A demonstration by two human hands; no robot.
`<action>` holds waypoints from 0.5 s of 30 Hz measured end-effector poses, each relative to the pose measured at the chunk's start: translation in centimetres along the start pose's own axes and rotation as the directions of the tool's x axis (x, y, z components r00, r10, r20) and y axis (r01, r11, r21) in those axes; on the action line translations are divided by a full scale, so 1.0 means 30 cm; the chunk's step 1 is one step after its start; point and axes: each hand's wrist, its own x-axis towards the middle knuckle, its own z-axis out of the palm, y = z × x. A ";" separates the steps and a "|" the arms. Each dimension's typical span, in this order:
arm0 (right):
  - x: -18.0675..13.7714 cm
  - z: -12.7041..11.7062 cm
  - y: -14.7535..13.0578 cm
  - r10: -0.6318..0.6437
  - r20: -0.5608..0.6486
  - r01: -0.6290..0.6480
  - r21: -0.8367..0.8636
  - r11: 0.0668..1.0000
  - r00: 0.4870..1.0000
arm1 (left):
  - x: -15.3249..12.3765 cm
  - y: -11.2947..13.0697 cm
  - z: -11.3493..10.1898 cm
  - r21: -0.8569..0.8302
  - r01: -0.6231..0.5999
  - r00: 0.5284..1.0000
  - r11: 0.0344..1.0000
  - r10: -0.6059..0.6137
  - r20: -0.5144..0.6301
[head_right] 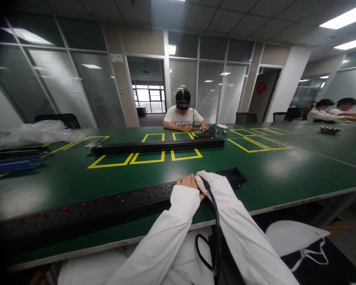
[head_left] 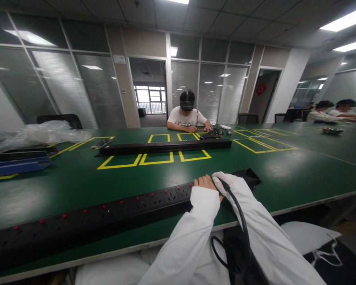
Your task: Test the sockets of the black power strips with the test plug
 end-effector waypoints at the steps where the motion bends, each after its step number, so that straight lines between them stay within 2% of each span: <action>1: 0.003 -0.001 0.005 -0.004 0.000 0.004 -0.017 1.000 1.000 | -0.001 0.001 0.004 0.001 0.006 1.000 1.000 -0.006 -0.007; 6: 0.016 -0.012 0.012 -0.044 -0.011 0.043 -0.083 0.996 0.999 | -0.001 0.013 0.018 0.014 0.043 0.999 0.999 -0.043 -0.030; 15: 0.014 -0.034 -0.017 -0.037 -0.008 0.036 -0.087 0.996 0.999 | 0.004 0.024 0.004 -0.012 0.084 0.996 0.996 -0.084 0.030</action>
